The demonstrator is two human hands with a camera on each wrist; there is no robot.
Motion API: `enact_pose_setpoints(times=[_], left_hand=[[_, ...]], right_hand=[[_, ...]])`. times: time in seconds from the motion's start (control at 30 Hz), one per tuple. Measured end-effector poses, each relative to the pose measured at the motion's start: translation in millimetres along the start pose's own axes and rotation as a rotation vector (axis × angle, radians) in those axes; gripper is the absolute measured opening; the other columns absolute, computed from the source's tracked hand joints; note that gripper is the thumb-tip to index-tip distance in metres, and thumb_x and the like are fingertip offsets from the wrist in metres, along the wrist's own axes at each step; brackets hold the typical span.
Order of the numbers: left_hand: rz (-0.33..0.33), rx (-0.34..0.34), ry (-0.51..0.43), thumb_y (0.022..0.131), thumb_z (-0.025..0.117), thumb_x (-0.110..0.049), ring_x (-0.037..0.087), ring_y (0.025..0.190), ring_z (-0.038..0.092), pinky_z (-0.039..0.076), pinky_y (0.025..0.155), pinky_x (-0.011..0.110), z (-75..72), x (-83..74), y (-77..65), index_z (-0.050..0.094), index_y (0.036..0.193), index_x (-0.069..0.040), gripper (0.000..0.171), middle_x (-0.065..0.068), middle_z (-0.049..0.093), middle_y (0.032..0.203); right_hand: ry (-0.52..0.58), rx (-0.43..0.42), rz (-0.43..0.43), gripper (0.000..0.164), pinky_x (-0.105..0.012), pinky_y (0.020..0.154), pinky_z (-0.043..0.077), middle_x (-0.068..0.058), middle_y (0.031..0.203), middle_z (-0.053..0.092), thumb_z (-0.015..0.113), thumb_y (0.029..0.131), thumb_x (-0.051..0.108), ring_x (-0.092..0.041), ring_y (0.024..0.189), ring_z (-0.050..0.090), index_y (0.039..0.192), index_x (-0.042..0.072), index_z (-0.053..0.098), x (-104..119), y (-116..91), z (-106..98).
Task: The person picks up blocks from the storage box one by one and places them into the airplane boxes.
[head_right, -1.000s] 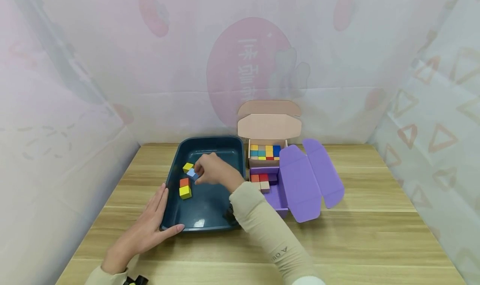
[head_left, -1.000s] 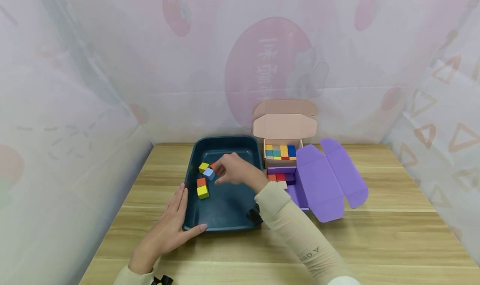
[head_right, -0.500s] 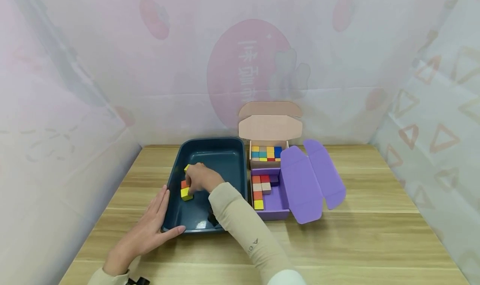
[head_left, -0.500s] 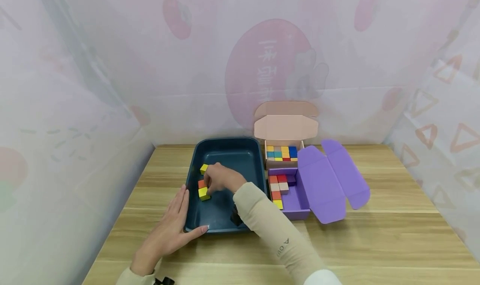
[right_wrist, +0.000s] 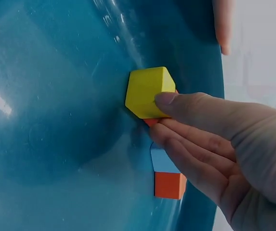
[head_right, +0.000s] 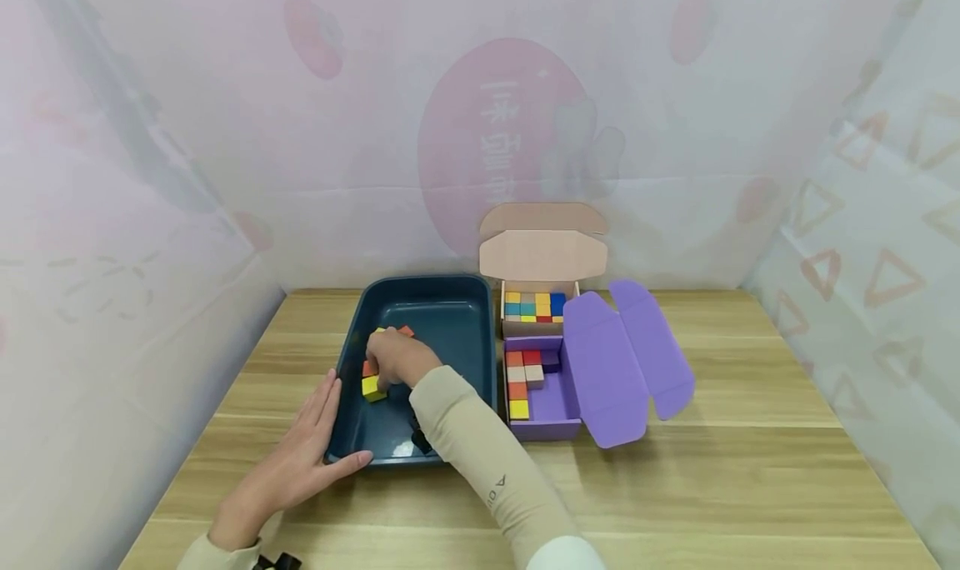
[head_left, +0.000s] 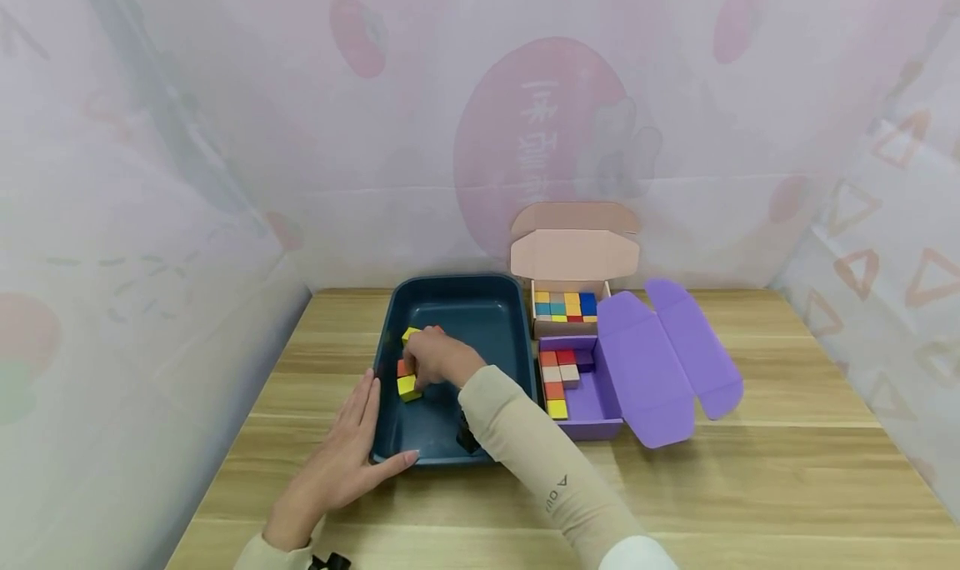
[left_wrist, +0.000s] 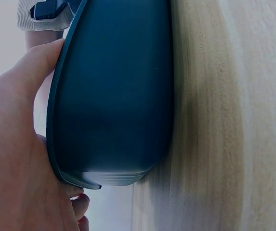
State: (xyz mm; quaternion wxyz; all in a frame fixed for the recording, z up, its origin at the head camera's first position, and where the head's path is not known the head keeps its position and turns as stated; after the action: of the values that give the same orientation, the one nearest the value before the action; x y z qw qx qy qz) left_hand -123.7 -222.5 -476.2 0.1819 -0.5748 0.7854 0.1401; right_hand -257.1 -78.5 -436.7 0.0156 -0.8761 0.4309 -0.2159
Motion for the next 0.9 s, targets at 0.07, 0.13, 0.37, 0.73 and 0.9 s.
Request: enact_pose_setpoints(times=[0.07, 0.13, 0.37, 0.73, 0.9], left_hand=[[0.002, -0.001, 0.002, 0.091, 0.069, -0.069, 0.041, 0.166, 0.007, 0.018, 0.129, 0.071, -0.3, 0.1, 0.1, 0.004, 0.170, -0.004, 0.121, 0.015, -0.002, 0.180], [0.004, -0.002, 0.002, 0.091, 0.069, -0.069, 0.041, 0.166, 0.007, 0.018, 0.128, 0.071, -0.5, 0.1, 0.3, 0.003, 0.170, -0.004, 0.121, 0.016, -0.002, 0.180], [0.010, -0.001, 0.000, 0.091, 0.069, -0.067, 0.042, 0.166, 0.007, 0.017, 0.128, 0.071, -0.2, 0.2, 0.2, 0.005, 0.170, -0.003, 0.120, 0.016, -0.001, 0.179], [0.007, 0.005, 0.002, 0.092, 0.069, -0.067, 0.043, 0.165, 0.008, 0.018, 0.128, 0.071, -0.1, -1.9, -0.1, 0.006, 0.169, -0.002, 0.119, 0.016, -0.002, 0.179], [0.007, 0.004, 0.000, 0.091, 0.068, -0.069, 0.043, 0.165, 0.008, 0.018, 0.128, 0.071, -1.1, -1.1, -0.5, 0.007, 0.169, -0.001, 0.120, 0.017, -0.002, 0.179]], right_hand=[[-0.021, 0.008, -0.007, 0.021, -0.029, 0.096, 0.057, 0.006, 0.100, 0.073, 0.088, 0.087, 0.019, -0.012, 0.099, 0.056, 0.107, 0.015, 0.081, 2.3, 0.1, 0.8], [-0.034, 0.016, -0.007, 0.020, -0.027, 0.091, 0.058, 0.006, 0.098, 0.071, 0.088, 0.087, 0.019, -0.012, 0.098, 0.055, 0.105, 0.015, 0.081, 4.5, 0.4, 1.9], [-0.089, 0.013, 0.015, 0.023, -0.023, 0.077, 0.058, 0.005, 0.097, 0.068, 0.090, 0.086, 0.018, -0.010, 0.089, 0.060, 0.104, 0.015, 0.076, 12.5, 1.6, 6.1], [-0.128, 0.037, 0.018, 0.019, -0.022, 0.074, 0.058, 0.005, 0.090, 0.069, 0.087, 0.090, 0.020, -0.010, 0.079, 0.063, 0.103, 0.015, 0.074, 16.4, -0.6, 4.8], [-0.117, 0.031, -0.003, 0.014, -0.023, 0.073, 0.056, 0.004, 0.093, 0.064, 0.086, 0.090, 0.021, -0.012, 0.085, 0.058, 0.097, 0.016, 0.075, 14.6, -12.9, -9.2]])
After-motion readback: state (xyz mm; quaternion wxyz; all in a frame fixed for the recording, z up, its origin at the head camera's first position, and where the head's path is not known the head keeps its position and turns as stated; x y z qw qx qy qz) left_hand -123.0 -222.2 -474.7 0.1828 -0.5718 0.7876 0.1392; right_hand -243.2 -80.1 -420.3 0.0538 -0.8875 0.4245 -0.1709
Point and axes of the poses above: each hand's wrist, its own y-axis towards the middle knuckle, its own z-axis out of the palm, x = y × z, the point moved 4 cm from there along y, towards the middle knuckle
